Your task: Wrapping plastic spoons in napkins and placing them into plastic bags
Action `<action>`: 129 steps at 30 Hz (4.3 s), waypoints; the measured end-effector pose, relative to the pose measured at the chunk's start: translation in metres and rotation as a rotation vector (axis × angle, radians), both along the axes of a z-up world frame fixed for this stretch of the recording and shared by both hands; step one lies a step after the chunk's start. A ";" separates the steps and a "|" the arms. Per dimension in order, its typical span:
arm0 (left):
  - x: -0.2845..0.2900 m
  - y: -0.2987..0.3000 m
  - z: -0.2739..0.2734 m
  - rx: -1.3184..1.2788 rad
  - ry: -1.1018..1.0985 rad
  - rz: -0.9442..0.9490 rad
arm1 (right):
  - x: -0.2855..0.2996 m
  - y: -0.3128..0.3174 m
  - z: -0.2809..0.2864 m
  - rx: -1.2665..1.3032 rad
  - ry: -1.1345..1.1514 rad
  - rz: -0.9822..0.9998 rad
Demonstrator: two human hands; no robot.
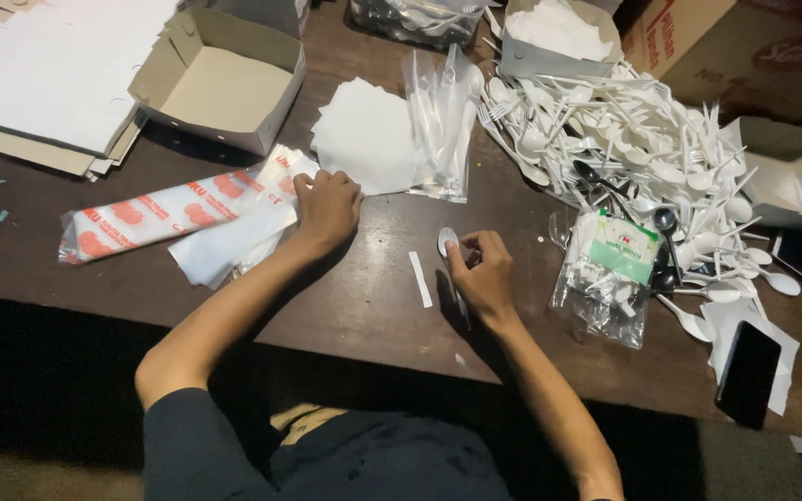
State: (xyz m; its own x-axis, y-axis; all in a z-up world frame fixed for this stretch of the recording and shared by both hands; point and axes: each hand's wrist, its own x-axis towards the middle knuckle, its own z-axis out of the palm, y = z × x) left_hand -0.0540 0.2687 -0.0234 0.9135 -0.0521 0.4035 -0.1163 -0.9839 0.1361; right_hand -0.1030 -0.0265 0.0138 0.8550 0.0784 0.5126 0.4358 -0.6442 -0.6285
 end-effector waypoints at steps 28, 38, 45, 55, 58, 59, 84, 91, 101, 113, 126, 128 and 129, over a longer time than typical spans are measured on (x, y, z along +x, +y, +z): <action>-0.024 0.032 0.084 -0.664 -0.200 -0.478 | 0.111 0.065 0.038 -0.243 -0.211 0.350; -0.046 -0.021 0.086 -1.148 0.307 -0.644 | 0.070 0.015 0.103 0.088 -0.055 0.380; -0.033 -0.107 0.048 -0.976 0.081 -0.547 | 0.064 -0.030 0.116 0.095 0.049 0.284; -0.008 -0.151 0.040 -1.062 0.113 -0.341 | 0.032 -0.103 0.131 0.056 0.225 0.236; -0.005 -0.162 0.045 -0.980 0.186 -0.354 | 0.040 -0.118 0.093 -0.031 0.282 0.138; -0.002 -0.163 0.041 -0.924 0.223 -0.338 | 0.044 -0.120 0.076 -0.078 0.344 0.098; 0.054 -0.044 0.056 -0.694 0.057 0.010 | 0.044 -0.110 0.008 -0.103 0.584 -0.074; 0.046 0.032 0.051 -0.633 -0.128 0.139 | 0.044 -0.107 0.006 -0.112 0.562 -0.078; -0.005 -0.064 0.038 -0.550 -0.229 -0.160 | 0.046 -0.105 -0.007 -0.074 0.429 -0.067; -0.023 -0.128 0.034 -0.463 0.491 -0.193 | 0.041 -0.102 -0.007 -0.102 0.442 -0.083; -0.040 -0.153 0.058 -0.572 0.475 -0.605 | 0.033 -0.109 0.013 -0.108 0.406 -0.140; -0.041 -0.156 0.052 -0.451 0.498 -0.580 | 0.047 -0.119 -0.014 -0.201 0.400 -0.137; -0.041 -0.158 0.049 -0.330 0.511 -0.554 | 0.054 -0.125 -0.026 -0.296 0.387 -0.131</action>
State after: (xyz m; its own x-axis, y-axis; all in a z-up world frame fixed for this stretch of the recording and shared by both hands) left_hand -0.0945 0.1107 0.0255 0.8655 -0.5006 0.0184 -0.4185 -0.7023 0.5758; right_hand -0.0487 -0.1512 -0.0126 0.9904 0.0519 0.1280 0.1106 -0.8530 -0.5101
